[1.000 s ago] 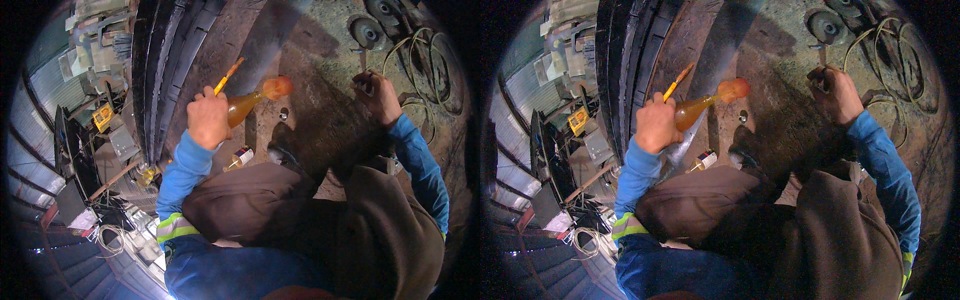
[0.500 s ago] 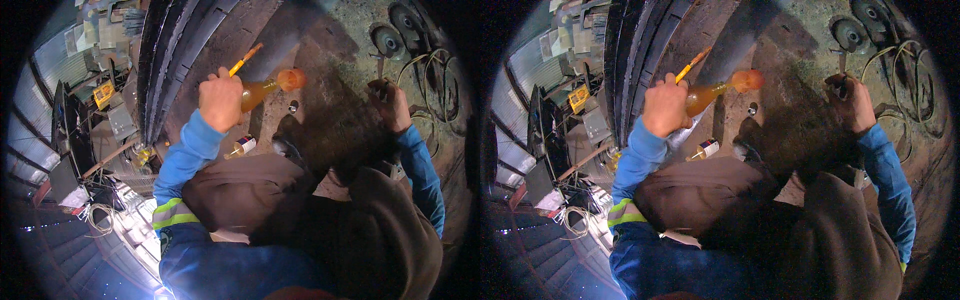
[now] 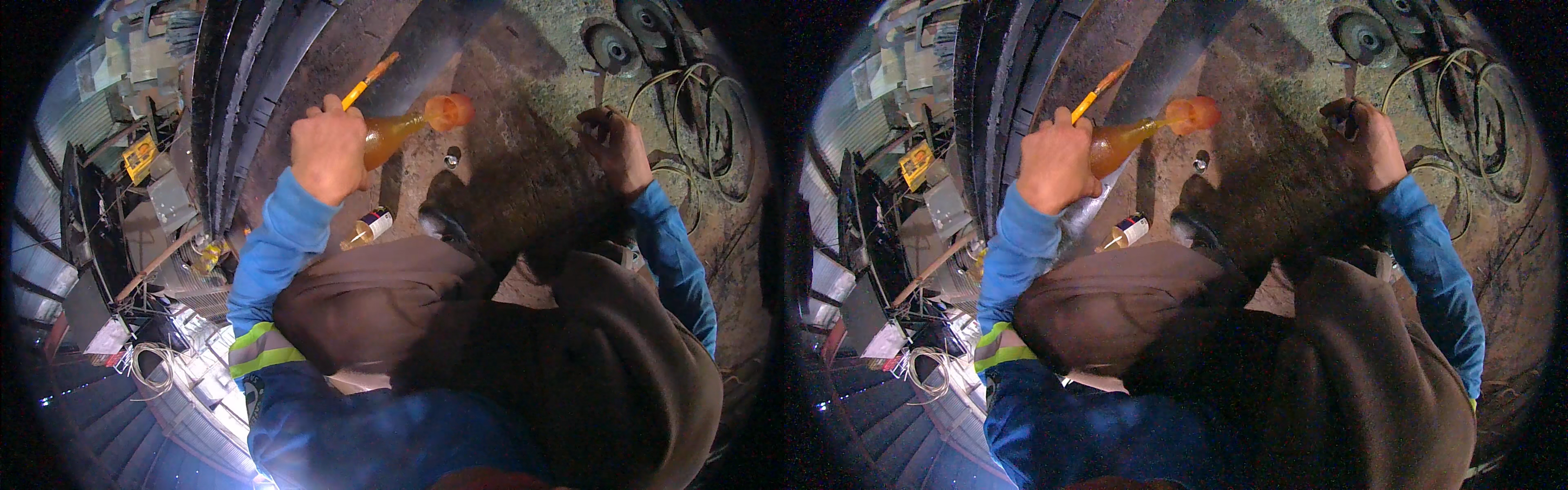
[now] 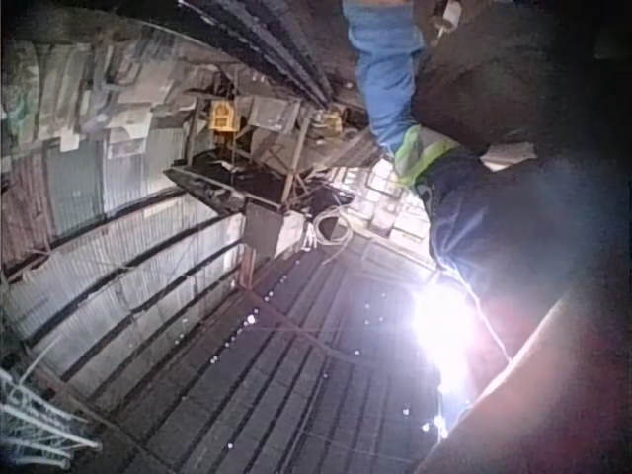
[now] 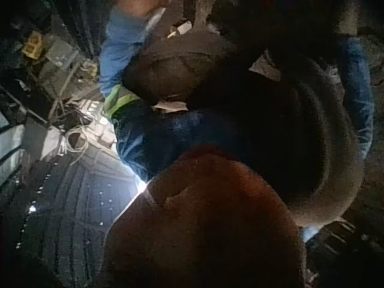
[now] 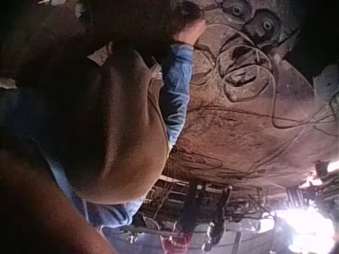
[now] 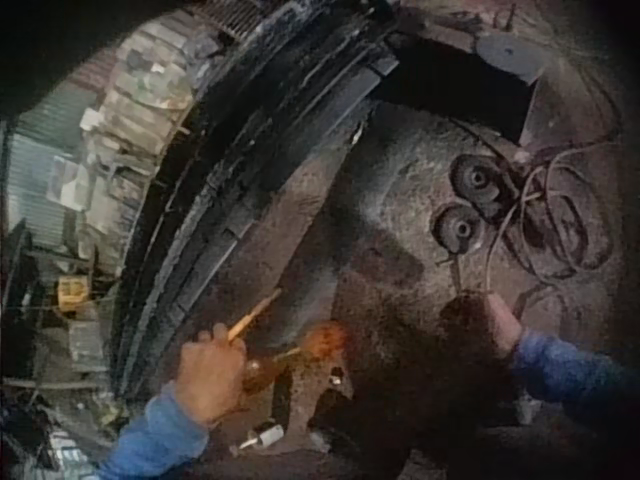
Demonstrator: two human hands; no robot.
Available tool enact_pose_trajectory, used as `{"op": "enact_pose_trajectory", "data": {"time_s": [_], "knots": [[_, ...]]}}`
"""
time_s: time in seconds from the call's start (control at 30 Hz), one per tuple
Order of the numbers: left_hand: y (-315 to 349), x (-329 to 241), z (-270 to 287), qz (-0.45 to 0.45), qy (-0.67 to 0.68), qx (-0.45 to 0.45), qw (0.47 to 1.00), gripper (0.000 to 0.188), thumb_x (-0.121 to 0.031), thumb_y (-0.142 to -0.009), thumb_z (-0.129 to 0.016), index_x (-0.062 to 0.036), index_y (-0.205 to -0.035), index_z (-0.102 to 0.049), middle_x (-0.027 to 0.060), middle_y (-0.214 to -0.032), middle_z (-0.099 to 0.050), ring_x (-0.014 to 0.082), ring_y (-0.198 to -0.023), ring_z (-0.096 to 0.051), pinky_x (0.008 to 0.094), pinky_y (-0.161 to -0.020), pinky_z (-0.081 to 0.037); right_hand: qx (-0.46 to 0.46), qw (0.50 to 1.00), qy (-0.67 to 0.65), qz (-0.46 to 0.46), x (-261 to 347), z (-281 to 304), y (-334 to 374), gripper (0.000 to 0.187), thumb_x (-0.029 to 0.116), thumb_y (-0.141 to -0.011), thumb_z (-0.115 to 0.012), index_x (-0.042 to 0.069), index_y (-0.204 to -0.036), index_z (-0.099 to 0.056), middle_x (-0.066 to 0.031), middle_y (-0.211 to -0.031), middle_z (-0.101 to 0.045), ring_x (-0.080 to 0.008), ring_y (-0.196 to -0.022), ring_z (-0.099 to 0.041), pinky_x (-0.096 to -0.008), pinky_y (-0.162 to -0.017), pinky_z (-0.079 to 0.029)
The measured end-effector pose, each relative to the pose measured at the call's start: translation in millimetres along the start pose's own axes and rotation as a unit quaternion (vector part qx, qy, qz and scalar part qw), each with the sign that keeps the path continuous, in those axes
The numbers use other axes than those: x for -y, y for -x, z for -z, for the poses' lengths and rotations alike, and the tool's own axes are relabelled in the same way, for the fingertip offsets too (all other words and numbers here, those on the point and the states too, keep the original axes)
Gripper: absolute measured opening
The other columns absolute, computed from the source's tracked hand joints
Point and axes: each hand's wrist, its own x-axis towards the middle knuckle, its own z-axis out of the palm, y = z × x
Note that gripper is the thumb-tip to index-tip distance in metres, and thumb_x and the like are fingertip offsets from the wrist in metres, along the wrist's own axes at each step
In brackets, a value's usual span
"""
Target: The person applies a liquid substance to a large curved metal structure using a paintbrush and a small cup. They periodically refill the cup from a bottle and continue painting the surface.
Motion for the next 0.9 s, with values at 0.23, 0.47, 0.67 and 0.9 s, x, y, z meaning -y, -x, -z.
{"op": "enact_pose_trajectory", "data": {"time_s": [0.23,0.47,0.67,0.9], "knots": [[1.3,1.0,2.3,0.004,0.0,-0.003,1.0,0.061,-0.027,-0.048,-0.086,-0.0025,-0.099,-0.063,0.0169,-0.102,-0.057,0.0343,-0.09,-0.064,0.0432,-0.074,-0.056,0.004,1.0,0.012,-0.003,4.7,-1.4,-1.3,0.025,0.008,-0.077,-0.069,0.005,-0.101,-0.066,-0.0095,-0.084,-0.063,-0.0191,-0.07,-0.057,-0.0317,-0.066,-0.048],[1.2,1.7,0.1,0.003,0.004,-0.007,1.0,0.06,-0.026,-0.048,-0.085,-0.0025,-0.098,-0.063,0.017,-0.101,-0.057,0.0345,-0.09,-0.063,0.0432,-0.074,-0.056,0.013,1.0,0.009,-0.017,4.7,-0.6,-0.8,0.024,0.008,-0.077,-0.068,0.005,-0.101,-0.066,-0.0091,-0.084,-0.063,-0.0177,-0.07,-0.057,-0.0316,-0.066,-0.048],[0.5,3.4,-1.2,-0.003,0.008,-0.001,1.0,0.061,-0.027,-0.047,-0.085,-0.0027,-0.099,-0.063,0.0169,-0.102,-0.057,0.035,-0.09,-0.063,0.0439,-0.073,-0.055,-0.002,1.0,-0.023,-0.007,4.6,-1.8,0.6,0.024,0.009,-0.078,-0.068,0.005,-0.101,-0.066,-0.008,-0.084,-0.063,-0.0193,-0.068,-0.057,-0.032,-0.065,-0.048],[-2.4,-1.3,-0.5,-0.003,0.0,0.007,1.0,0.062,-0.028,-0.047,-0.086,-0.003,-0.1,-0.063,0.0171,-0.104,-0.057,0.0351,-0.091,-0.063,0.0444,-0.074,-0.055,0.005,1.0,0.003,-0.004,0.1,0.4,0.7,0.024,0.011,-0.078,-0.068,0.005,-0.101,-0.066,-0.0116,-0.087,-0.066,-0.0214,-0.07,-0.06,-0.0323,-0.067,-0.049]]}}
